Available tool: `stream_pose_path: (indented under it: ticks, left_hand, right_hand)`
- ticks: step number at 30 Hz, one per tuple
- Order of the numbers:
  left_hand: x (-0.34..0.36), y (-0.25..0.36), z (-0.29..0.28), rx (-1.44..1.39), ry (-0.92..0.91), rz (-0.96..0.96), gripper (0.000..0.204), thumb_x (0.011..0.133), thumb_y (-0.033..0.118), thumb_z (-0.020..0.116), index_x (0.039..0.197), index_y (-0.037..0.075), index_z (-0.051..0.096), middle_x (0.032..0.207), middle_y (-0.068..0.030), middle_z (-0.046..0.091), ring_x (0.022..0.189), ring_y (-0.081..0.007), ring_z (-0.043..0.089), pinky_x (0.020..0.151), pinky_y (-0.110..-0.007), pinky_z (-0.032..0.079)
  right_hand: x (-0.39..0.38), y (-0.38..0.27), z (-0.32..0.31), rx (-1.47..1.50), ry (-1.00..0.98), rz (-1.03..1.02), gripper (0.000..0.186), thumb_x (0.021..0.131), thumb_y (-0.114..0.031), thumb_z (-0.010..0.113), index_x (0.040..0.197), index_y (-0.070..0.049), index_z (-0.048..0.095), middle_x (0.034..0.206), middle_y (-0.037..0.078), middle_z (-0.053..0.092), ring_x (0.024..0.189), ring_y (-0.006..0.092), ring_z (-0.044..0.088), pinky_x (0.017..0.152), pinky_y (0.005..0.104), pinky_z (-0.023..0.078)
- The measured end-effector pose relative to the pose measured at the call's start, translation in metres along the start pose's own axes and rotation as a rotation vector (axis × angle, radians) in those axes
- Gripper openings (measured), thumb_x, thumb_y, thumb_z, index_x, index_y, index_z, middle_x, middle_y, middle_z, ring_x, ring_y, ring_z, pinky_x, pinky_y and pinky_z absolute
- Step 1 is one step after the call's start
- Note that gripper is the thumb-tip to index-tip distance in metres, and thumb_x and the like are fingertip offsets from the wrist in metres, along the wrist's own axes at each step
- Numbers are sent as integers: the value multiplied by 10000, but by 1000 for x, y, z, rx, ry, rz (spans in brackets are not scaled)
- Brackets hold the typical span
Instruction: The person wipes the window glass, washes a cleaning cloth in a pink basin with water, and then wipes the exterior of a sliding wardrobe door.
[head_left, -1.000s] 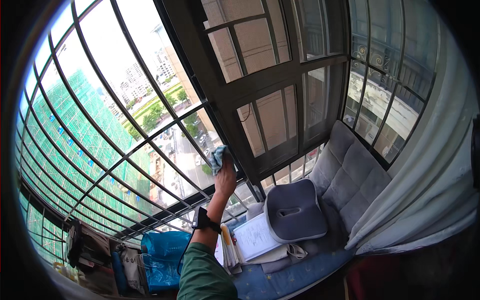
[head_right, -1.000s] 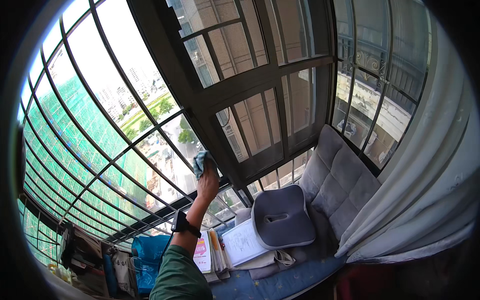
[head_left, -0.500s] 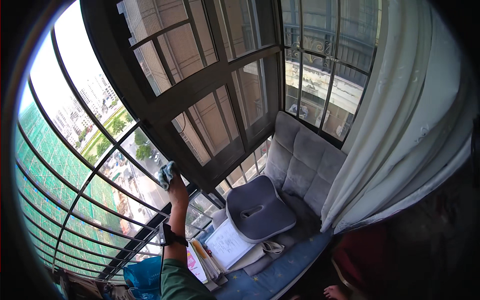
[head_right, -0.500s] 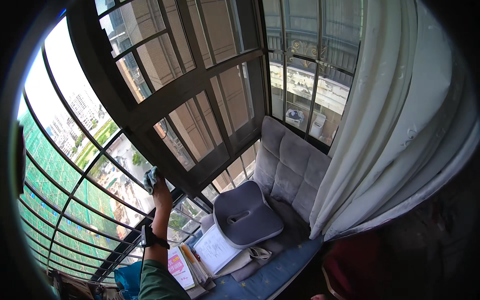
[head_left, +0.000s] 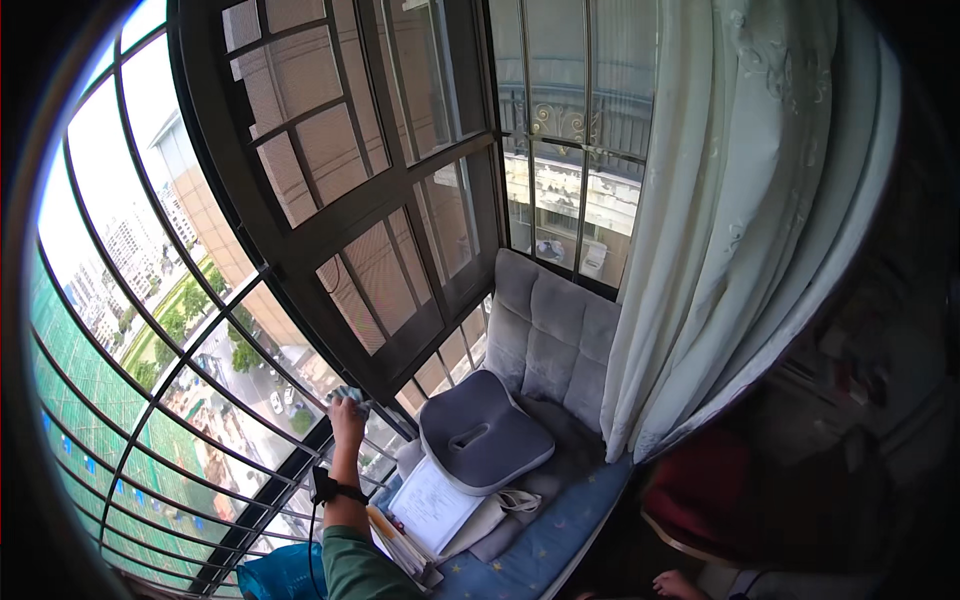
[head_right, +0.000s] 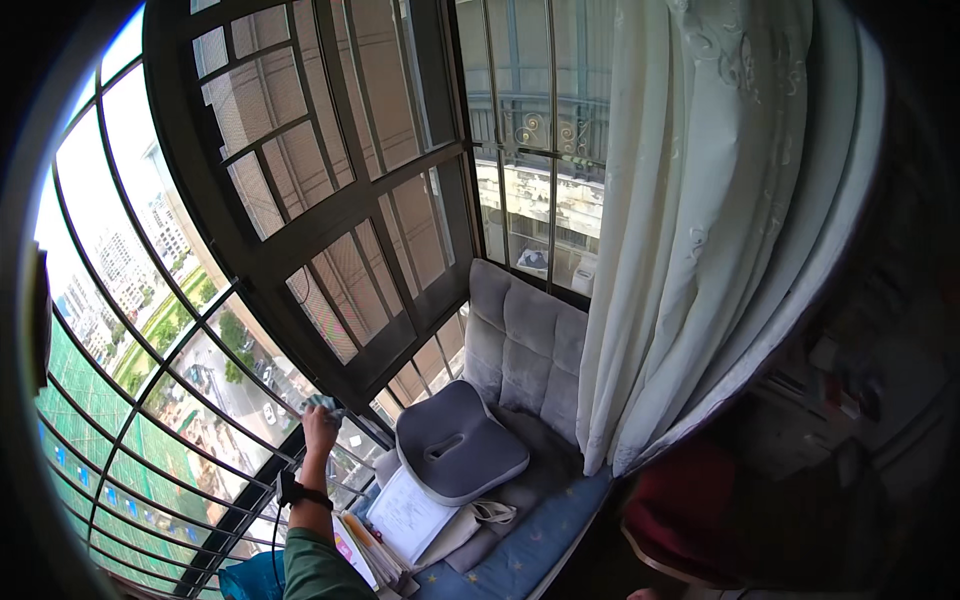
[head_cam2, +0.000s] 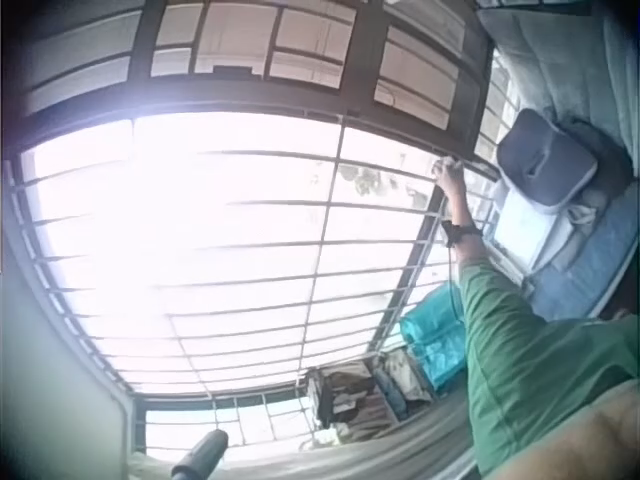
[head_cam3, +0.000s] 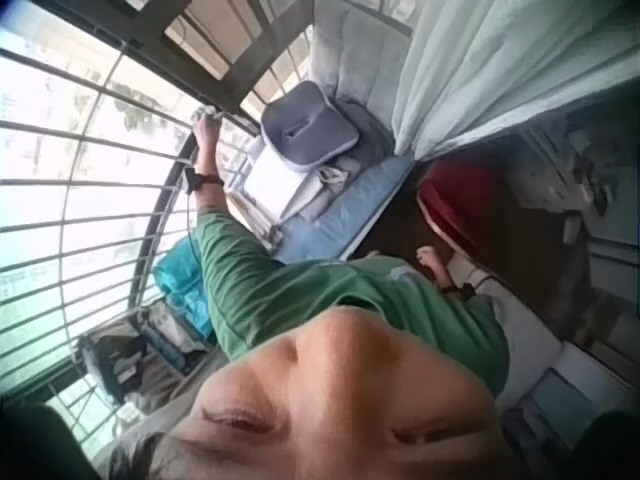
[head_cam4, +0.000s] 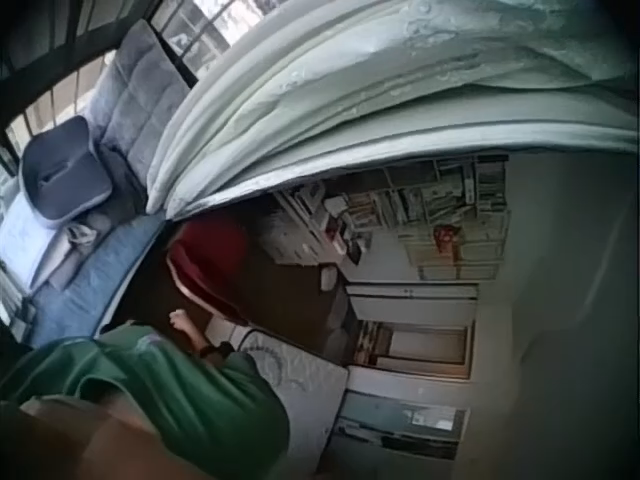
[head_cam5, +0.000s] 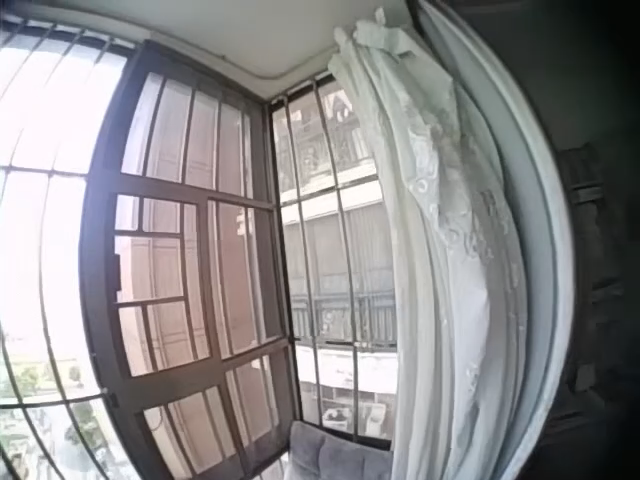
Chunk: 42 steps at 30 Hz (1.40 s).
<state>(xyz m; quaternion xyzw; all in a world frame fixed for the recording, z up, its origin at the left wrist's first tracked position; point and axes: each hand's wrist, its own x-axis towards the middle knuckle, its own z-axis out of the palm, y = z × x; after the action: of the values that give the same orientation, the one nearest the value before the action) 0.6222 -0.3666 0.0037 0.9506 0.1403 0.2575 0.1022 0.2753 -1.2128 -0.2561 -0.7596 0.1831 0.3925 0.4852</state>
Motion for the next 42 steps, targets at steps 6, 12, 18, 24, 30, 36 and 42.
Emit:
stream_pose_path:
  ticks: [6,12,18,24,30,36,42]
  left_hand:
    - [-154,96,-75,-1736,-613,-473,311,835,-16,603,1145,-9,590,1032,-62,670,911,-171,650,835,-301,517]
    - [-417,141,-55,-2242,-745,-1027,476,871,154,663,1296,14,499,1180,-128,632,1073,-289,620,945,-453,488]
    - [-445,242,-73,-2250,-1047,-999,312,948,187,546,1220,34,562,1147,-81,646,1010,-202,632,919,-367,501]
    - [-388,321,-113,-2187,-1394,-620,327,961,179,527,1256,38,540,1151,-69,647,1036,-183,636,930,-358,511]
    - [-401,381,-133,-2269,-1320,-824,463,1007,312,365,1350,29,495,1386,-135,517,1263,-301,498,1077,-448,387]
    - [-417,410,-113,-2362,-961,-999,436,975,271,398,1305,11,515,1263,-156,571,1135,-321,556,1010,-440,437]
    - [-402,437,-81,-2234,-772,-985,445,972,272,397,1307,1,511,1259,-169,573,1122,-308,568,982,-431,454]
  right_hand:
    - [-37,-91,31,25,163,-13,216,909,-71,515,1019,8,683,865,123,714,681,171,663,625,296,551]
    - [-52,-153,52,-102,92,-214,254,945,-172,565,1149,-51,658,991,89,713,767,137,667,652,272,534]
    - [-130,-254,90,18,-206,-254,399,972,-284,574,1317,-87,548,1190,92,648,977,172,659,773,320,554]
    - [-200,-311,111,367,-296,-513,461,942,-192,644,1355,-71,478,1174,72,620,1046,191,628,804,325,563]
    - [-209,-283,49,312,-34,-747,377,912,-152,672,1236,-4,550,917,39,658,761,85,629,650,238,524]
    - [-264,-231,-67,36,262,-836,327,897,-116,665,1191,1,584,909,66,670,742,92,634,686,246,507]
    - [-291,-180,-162,-78,522,-699,239,898,-94,654,1121,-11,630,879,58,662,735,88,610,674,255,507]
